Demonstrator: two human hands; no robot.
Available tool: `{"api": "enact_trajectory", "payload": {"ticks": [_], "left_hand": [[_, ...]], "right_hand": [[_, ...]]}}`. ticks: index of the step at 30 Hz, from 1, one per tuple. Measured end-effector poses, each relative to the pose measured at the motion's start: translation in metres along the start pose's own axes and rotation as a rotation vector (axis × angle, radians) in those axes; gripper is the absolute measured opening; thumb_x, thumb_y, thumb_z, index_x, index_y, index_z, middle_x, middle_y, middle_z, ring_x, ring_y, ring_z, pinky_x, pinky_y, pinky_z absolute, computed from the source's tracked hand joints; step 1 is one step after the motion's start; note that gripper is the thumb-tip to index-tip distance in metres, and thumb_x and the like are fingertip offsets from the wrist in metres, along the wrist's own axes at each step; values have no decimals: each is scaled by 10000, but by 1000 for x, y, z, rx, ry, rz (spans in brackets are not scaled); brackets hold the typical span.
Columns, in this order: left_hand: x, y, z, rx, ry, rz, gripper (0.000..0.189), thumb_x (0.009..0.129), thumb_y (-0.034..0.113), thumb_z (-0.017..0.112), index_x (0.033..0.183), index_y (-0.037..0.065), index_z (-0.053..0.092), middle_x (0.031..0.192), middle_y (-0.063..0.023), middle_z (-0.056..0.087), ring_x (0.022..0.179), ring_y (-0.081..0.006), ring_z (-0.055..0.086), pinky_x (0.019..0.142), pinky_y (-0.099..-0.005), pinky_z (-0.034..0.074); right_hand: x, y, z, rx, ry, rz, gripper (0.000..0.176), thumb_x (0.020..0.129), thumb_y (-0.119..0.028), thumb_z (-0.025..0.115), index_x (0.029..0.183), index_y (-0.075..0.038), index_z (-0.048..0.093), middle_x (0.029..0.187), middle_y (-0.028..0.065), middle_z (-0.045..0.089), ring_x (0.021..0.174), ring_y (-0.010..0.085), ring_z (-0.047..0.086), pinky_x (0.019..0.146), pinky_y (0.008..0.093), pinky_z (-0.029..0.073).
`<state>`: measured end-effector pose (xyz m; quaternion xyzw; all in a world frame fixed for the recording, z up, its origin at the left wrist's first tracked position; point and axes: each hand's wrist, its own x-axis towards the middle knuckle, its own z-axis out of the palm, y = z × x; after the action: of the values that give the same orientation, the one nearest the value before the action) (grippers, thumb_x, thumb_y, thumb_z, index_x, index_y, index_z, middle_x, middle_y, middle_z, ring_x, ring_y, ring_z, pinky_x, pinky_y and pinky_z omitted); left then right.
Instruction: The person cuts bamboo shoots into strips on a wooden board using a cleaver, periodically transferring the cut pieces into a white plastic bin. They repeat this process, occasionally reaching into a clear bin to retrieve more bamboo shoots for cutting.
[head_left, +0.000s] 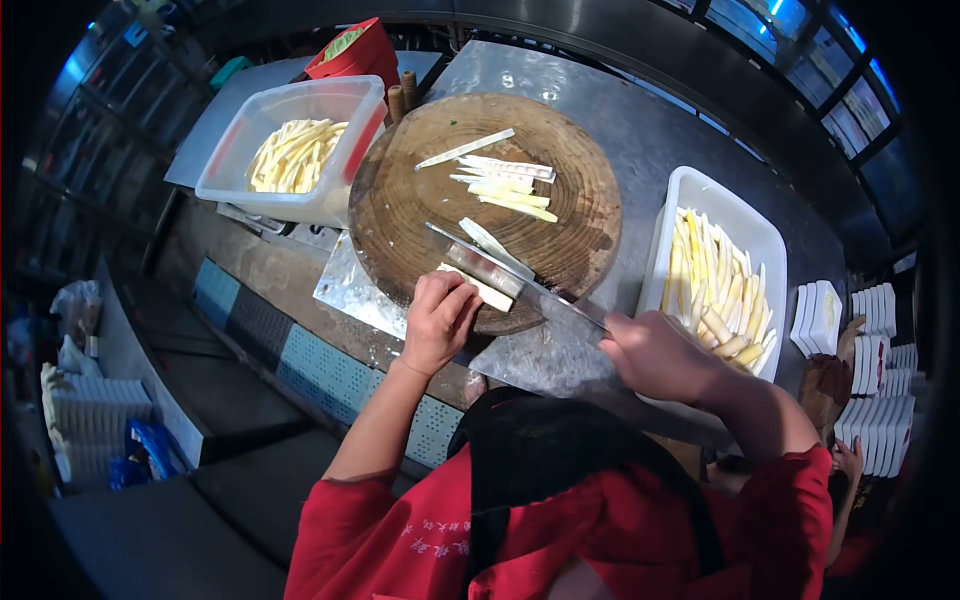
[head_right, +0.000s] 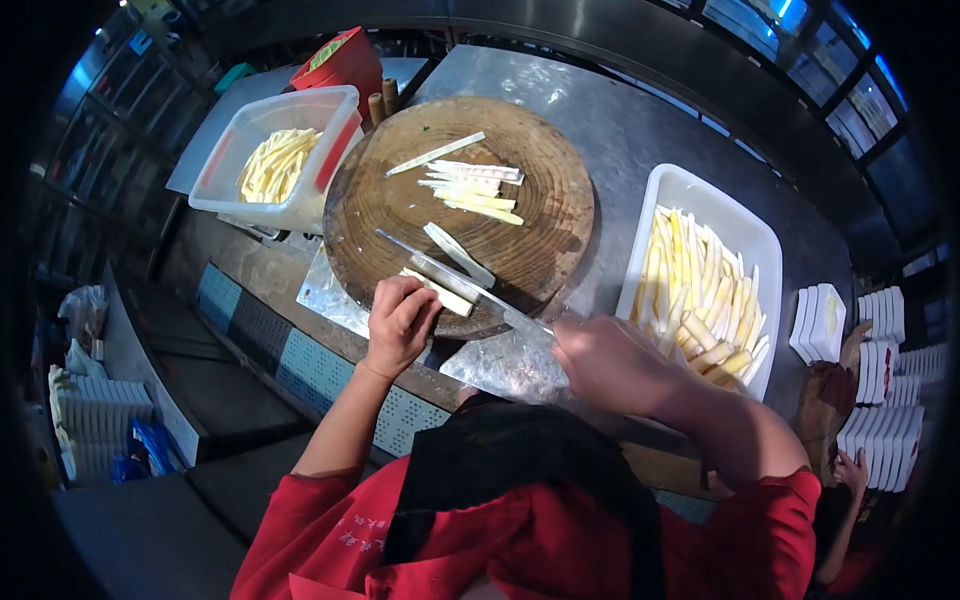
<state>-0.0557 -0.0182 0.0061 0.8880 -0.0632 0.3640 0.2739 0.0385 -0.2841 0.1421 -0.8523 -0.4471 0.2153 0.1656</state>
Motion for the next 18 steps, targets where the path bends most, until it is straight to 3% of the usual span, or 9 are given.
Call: {"api": "enact_trajectory", "payload": {"ticks": [3, 6, 9, 13, 18], "left_hand": [[0, -2, 3, -1, 38, 21, 244, 703, 4, 754, 911, 24, 629, 893, -112, 586, 842, -303, 575, 713, -381, 477], [4, -1, 4, -20, 44, 11, 233, 701, 3, 751, 898, 28, 629, 873, -109, 586, 838, -297, 578, 713, -375, 470], [4, 2, 1, -43, 14, -21, 229, 701, 0, 749, 888, 27, 621, 864, -111, 585, 825, -300, 574, 705, -377, 467], [-5, 4, -3, -39, -18, -21, 218, 701, -3, 748, 875, 22, 619, 856, -110, 579, 810, -297, 566, 689, -379, 459], [-7, 5, -1, -31, 9, -32, 202, 697, -16, 748, 857, 20, 630, 852, -110, 578, 805, -293, 564, 687, -378, 458]], "right_hand": [[-3, -16, -15, -94, -189, 132, 184, 888, -135, 523, 866, 45, 557, 709, 268, 609, 684, 470, 608, 689, 541, 475], [12, -6, -7, -51, -154, 0, 158, 868, -105, 515, 867, 43, 569, 726, 267, 613, 722, 464, 615, 695, 539, 473], [32, -7, 4, 7, -128, 18, 137, 846, -75, 508, 865, 41, 579, 759, 269, 616, 765, 453, 620, 701, 530, 472], [30, -4, -4, 73, -141, 91, 185, 882, -143, 548, 846, 38, 561, 793, 269, 615, 783, 444, 617, 698, 514, 467], [7, -13, -16, -26, -133, 47, 195, 904, -161, 549, 843, 25, 550, 794, 264, 615, 804, 436, 619, 708, 505, 472]]}}
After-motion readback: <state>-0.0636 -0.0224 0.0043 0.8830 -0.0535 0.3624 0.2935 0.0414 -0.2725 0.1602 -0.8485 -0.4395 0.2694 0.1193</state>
